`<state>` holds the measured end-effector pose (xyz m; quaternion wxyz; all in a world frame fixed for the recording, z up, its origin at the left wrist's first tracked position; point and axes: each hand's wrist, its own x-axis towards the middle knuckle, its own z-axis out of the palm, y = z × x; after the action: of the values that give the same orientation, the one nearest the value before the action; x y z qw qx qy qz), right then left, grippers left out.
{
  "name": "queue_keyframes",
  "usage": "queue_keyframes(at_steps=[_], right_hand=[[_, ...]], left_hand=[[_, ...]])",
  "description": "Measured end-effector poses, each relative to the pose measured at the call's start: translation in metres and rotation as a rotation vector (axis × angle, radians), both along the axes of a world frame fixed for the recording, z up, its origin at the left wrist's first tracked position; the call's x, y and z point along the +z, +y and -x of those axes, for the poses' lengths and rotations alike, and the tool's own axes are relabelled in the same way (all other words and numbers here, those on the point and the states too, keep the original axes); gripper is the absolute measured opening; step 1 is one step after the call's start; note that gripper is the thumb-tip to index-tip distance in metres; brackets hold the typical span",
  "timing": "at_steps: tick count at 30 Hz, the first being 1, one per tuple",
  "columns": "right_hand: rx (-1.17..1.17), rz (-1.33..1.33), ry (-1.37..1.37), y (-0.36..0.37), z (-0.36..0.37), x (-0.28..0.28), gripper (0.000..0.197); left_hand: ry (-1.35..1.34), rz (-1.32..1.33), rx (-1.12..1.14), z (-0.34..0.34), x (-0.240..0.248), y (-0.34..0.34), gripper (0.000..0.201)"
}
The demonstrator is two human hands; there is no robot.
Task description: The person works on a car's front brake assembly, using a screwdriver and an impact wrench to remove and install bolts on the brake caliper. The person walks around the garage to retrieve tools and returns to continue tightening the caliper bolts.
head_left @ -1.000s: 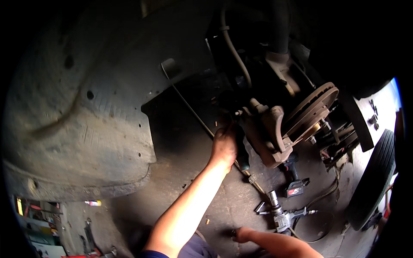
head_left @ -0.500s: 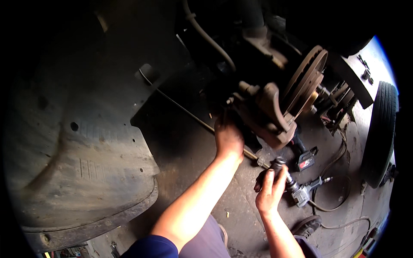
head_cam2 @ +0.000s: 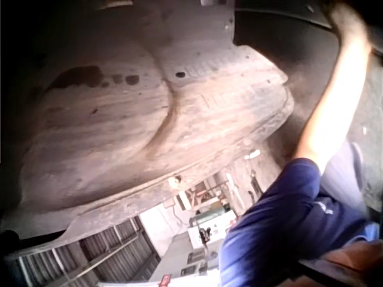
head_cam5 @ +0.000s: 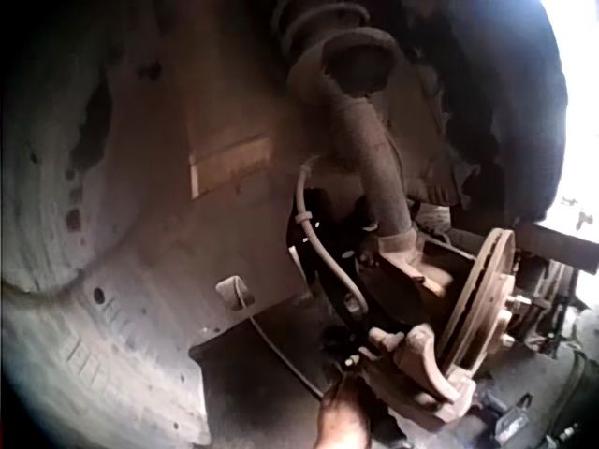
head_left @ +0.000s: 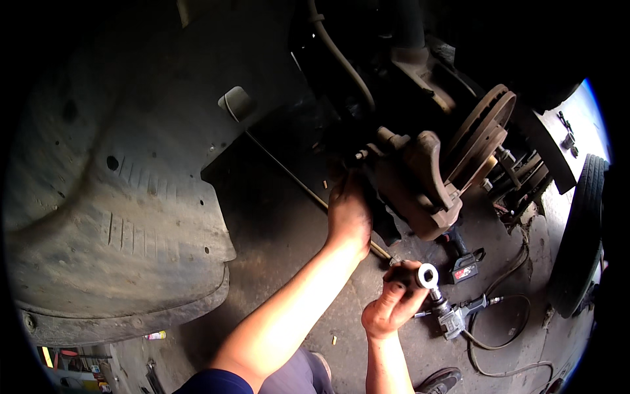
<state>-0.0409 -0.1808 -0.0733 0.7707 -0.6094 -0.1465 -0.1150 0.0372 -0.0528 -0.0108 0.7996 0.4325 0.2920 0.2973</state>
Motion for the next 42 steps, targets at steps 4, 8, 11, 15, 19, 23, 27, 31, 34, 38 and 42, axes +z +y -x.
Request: queue_keyframes(at_steps=[4,8,11,15,19,23,27,31,34,38,42], right_hand=[[0.045,0.129,-0.018,0.000,-0.009,0.002,0.046],[0.081,0.130,0.062,0.003,-0.010,0.004,0.055],[0.000,0.245,-0.049,0.001,-0.019,-0.003,0.055],[0.026,0.208,-0.035,0.002,-0.016,0.005,0.052],[0.080,0.190,-0.061,0.003,-0.013,0.003,0.050],[0.123,-0.007,-0.045,0.002,-0.012,-0.010,0.044],[0.001,0.216,-0.108,-0.001,-0.022,-0.007,0.043],[-0.107,-0.390,-0.356,-0.006,-0.024,0.032,0.034],[-0.030,-0.014,-0.167,-0.002,-0.021,0.011,0.035],[-0.080,0.007,-0.112,-0.018,-0.006,0.020,0.035],[-0.090,-0.344,-0.050,-0.010,-0.010,0.021,0.037]], left_hand=[[-0.044,0.039,0.015,-0.004,0.003,-0.004,0.028],[-0.043,-0.008,0.065,-0.004,0.011,-0.006,0.029],[-0.018,-0.076,0.041,-0.005,-0.006,-0.007,0.029],[0.016,-0.025,0.064,-0.007,-0.002,-0.010,0.027],[0.025,-0.008,0.093,-0.002,0.013,-0.006,0.027],[0.011,0.002,0.067,-0.003,0.007,-0.005,0.026],[0.028,0.012,0.074,-0.009,-0.001,-0.007,0.027],[-0.002,-0.014,0.107,-0.006,-0.004,-0.003,0.029],[0.017,-0.032,0.078,-0.008,-0.005,-0.007,0.030],[0.005,-0.113,0.121,0.000,-0.010,-0.003,0.029],[0.011,-0.262,0.121,-0.009,-0.029,-0.002,0.026]])
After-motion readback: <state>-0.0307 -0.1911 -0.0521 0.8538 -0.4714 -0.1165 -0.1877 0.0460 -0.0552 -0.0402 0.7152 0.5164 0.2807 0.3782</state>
